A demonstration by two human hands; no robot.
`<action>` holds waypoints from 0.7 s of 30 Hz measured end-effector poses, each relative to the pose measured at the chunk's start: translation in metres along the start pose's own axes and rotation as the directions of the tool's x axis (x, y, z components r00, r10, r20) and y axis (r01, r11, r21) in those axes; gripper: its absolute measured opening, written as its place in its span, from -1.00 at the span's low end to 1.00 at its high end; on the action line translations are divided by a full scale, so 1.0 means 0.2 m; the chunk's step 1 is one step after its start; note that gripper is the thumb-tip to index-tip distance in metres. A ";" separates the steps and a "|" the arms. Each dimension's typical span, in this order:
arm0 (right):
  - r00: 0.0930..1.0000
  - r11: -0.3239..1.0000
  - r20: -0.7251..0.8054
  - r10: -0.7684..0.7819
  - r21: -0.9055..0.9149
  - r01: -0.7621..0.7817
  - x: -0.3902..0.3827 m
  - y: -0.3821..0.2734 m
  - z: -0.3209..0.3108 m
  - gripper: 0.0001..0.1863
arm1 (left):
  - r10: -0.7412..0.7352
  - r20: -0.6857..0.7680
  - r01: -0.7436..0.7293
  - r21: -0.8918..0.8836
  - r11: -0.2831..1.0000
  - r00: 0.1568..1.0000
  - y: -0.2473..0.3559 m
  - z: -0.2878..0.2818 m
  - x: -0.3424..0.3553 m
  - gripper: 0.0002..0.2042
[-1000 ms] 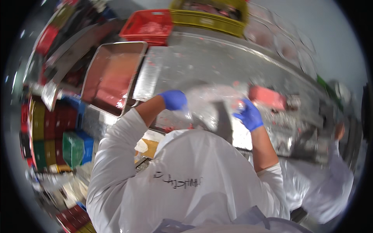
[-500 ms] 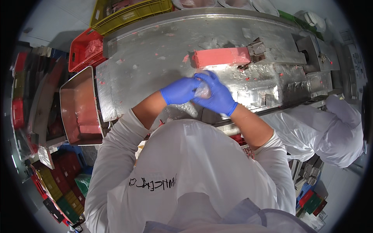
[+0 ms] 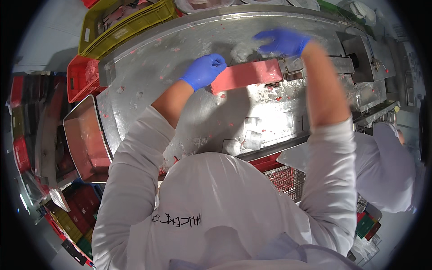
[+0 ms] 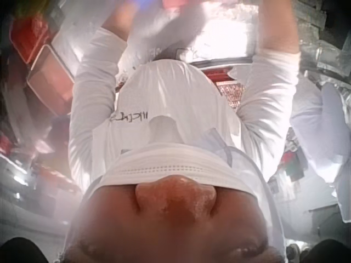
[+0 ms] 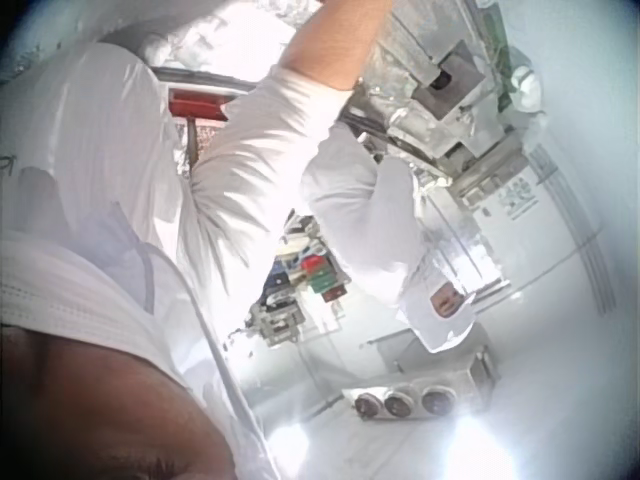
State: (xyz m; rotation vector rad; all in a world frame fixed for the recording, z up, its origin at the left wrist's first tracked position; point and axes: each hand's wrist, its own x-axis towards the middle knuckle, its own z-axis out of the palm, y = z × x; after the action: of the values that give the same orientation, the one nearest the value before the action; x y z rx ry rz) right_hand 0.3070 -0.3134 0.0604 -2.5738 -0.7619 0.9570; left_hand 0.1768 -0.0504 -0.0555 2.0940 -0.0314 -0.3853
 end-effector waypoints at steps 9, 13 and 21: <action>0.925 -0.312 0.110 0.364 0.950 0.010 -0.08 0.53 1.60 -0.36 | -0.165 0.402 0.266 -0.213 0.940 0.901 -0.33 0.32 0.40 -0.48; 0.900 -0.565 -0.025 0.435 0.771 0.295 0.09 0.52 1.49 -0.44 | -0.082 0.577 0.378 -0.415 0.827 0.813 -0.28 0.52 0.20 -0.16; 0.880 -0.649 -0.008 0.474 0.672 0.356 0.11 0.36 1.47 -0.43 | -0.299 0.499 0.510 -0.365 0.779 0.814 -0.33 0.66 0.05 -0.31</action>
State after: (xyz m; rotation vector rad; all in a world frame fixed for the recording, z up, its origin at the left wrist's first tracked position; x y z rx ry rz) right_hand 0.1506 -0.3341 -0.1991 -0.5818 0.6572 0.3379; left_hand 0.1403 -0.1272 -0.1760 1.4681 0.2629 -1.0046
